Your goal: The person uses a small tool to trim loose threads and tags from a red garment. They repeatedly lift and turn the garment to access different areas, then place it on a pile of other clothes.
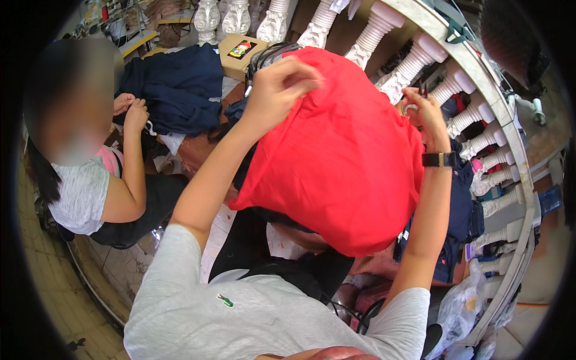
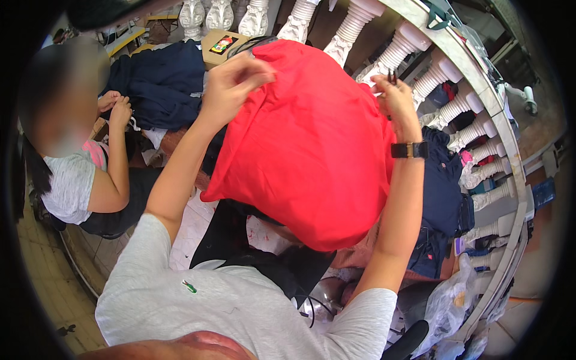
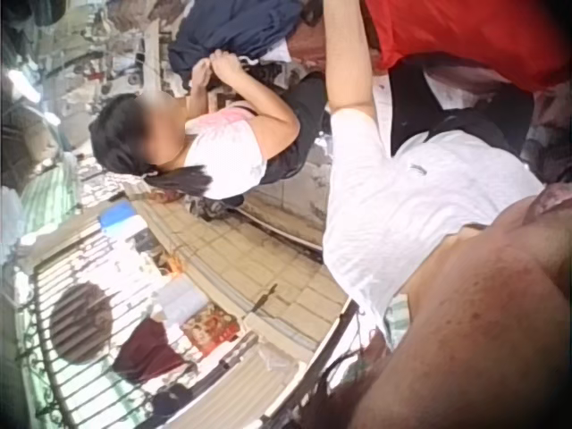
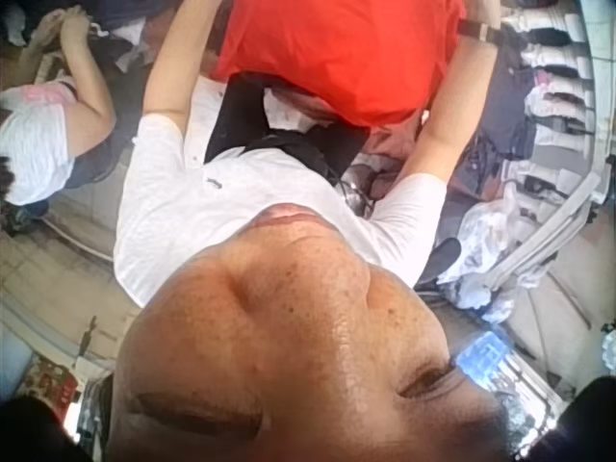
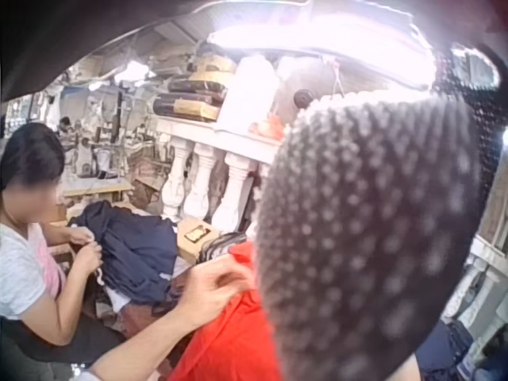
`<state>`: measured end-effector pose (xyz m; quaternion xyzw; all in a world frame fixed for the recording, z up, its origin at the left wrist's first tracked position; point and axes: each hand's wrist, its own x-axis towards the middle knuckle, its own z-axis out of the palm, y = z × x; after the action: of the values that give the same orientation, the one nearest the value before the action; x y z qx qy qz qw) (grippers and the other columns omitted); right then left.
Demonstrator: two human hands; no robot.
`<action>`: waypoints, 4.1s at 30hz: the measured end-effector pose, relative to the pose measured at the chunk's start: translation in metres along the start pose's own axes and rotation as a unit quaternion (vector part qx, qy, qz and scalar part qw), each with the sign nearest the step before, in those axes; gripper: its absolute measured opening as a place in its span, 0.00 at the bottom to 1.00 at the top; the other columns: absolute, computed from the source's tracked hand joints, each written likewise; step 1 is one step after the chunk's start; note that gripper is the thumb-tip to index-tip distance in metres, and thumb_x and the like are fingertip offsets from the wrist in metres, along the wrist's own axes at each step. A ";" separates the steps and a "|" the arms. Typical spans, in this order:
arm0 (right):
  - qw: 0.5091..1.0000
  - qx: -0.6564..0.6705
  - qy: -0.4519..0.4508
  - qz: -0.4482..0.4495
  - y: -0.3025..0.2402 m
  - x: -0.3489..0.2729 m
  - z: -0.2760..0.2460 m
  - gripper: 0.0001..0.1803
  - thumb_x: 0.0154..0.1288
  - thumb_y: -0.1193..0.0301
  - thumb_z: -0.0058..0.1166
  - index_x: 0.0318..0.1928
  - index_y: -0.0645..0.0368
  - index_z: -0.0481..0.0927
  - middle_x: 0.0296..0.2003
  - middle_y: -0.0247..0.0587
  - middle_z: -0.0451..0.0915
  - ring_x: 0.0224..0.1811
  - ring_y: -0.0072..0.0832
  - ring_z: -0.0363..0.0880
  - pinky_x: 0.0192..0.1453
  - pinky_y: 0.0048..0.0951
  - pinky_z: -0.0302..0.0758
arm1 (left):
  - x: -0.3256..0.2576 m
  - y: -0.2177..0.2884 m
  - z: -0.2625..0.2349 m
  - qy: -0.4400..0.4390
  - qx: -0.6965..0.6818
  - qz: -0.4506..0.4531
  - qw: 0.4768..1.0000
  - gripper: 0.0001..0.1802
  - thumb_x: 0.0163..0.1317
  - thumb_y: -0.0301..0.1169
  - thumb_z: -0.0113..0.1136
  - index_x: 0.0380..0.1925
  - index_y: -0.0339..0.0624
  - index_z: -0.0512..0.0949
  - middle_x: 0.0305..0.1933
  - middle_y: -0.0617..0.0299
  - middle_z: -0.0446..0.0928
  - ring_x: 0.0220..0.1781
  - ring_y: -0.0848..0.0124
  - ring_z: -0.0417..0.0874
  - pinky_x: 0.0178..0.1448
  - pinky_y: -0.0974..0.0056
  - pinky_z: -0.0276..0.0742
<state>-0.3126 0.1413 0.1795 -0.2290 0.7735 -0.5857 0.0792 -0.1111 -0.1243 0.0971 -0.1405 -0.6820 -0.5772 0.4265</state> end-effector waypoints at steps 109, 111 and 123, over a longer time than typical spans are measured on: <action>0.901 -0.272 0.117 -0.318 -0.002 -0.131 0.057 0.09 0.64 0.70 0.67 0.38 0.63 0.82 0.19 0.36 0.72 0.22 0.19 0.63 0.28 0.26 0.64 | -0.243 0.021 -0.072 0.039 0.380 -0.204 0.901 0.28 0.62 0.39 0.70 0.55 0.34 0.72 0.53 0.43 0.76 0.56 0.48 0.79 0.59 0.52 0.73; 0.892 -0.306 0.039 -0.331 -0.029 -0.108 0.081 0.10 0.63 0.68 0.67 0.39 0.61 0.83 0.22 0.43 0.79 0.21 0.29 0.71 0.30 0.30 0.69 | -0.221 0.022 -0.042 0.018 0.302 -0.254 0.919 0.24 0.62 0.35 0.69 0.53 0.34 0.73 0.48 0.44 0.78 0.50 0.49 0.81 0.54 0.53 0.75; 0.791 -0.474 -0.008 -0.387 -0.023 0.052 0.205 0.16 0.65 0.58 0.62 0.45 0.54 0.87 0.46 0.46 0.84 0.49 0.46 0.83 0.52 0.45 0.80 | -0.242 0.052 0.012 -0.065 0.167 -0.040 0.983 0.27 0.49 0.11 0.65 0.52 0.40 0.83 0.30 0.57 0.69 0.27 0.65 0.74 0.31 0.63 0.73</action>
<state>-0.2719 -0.0652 0.1470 -0.5227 0.8001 -0.1256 -0.2663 0.0643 -0.0256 -0.0481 -0.0772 -0.8001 -0.4611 0.3759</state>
